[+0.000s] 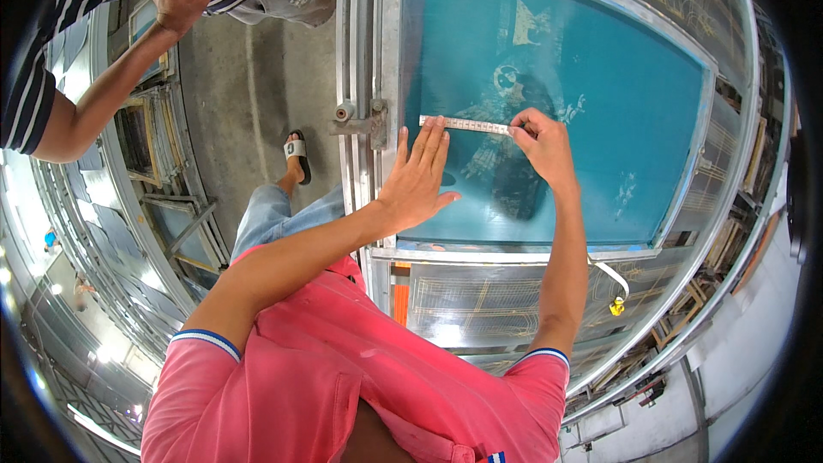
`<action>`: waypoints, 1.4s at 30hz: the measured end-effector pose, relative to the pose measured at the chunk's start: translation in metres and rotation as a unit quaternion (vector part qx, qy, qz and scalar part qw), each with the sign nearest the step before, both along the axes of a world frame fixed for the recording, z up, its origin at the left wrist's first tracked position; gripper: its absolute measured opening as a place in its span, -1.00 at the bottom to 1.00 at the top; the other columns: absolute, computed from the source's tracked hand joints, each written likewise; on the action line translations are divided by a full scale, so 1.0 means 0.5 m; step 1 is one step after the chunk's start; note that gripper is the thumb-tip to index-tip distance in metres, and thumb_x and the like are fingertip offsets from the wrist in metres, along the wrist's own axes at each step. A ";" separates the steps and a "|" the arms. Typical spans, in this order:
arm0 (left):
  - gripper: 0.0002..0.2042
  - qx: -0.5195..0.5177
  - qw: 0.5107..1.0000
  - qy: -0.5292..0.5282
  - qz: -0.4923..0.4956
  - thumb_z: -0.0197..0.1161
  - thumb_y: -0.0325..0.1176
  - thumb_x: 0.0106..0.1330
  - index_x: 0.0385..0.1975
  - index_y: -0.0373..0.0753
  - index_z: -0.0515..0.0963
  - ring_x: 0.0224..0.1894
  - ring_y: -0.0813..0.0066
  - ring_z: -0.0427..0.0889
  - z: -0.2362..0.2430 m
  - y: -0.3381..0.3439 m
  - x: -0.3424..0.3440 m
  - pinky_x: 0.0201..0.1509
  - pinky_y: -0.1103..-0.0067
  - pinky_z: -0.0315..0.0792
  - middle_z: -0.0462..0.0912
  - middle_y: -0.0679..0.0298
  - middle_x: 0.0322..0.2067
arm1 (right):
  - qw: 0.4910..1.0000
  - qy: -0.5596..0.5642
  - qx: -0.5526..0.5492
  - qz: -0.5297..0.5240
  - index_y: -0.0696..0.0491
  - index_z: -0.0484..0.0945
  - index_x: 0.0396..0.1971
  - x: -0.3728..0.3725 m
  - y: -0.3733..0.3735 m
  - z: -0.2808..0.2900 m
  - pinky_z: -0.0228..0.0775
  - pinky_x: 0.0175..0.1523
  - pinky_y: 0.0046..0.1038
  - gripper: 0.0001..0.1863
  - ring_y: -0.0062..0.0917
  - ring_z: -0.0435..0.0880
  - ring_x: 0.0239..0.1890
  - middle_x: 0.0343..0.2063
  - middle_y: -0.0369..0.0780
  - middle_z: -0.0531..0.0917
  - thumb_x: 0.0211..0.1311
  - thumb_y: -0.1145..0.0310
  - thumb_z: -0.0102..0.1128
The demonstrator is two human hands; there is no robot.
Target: The person unfolds a green t-shirt and places it on a flatbed screen printing press. They use a tape measure to measure the frame and the shirt, then pick up a screen printing frame and walk to a workbench area.
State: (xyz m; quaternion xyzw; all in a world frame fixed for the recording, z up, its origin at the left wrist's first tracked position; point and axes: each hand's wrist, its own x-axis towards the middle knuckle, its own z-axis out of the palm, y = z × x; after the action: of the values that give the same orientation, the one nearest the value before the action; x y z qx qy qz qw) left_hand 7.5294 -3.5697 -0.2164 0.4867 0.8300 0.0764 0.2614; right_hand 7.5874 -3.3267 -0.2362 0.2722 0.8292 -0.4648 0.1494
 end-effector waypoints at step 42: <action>-0.64 0.011 0.707 -0.517 -0.483 0.14 -0.44 0.29 0.10 -0.24 0.45 -0.32 0.38 0.59 0.122 -0.365 0.103 -0.20 0.45 0.46 0.65 0.19 -0.32 | 0.636 0.410 -0.114 -0.644 0.16 0.43 -0.06 0.316 -0.969 0.293 0.36 -0.33 -0.60 -0.47 -0.59 0.54 -0.37 -0.43 -0.31 0.49 -0.18 0.52 0.24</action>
State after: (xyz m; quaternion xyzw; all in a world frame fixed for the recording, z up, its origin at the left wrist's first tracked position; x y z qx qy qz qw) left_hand 7.5810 -3.7520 -0.1555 0.7082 0.2157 0.1884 0.6453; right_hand 7.7453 -3.8110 -0.0899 0.4992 0.3598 -0.5982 -0.5134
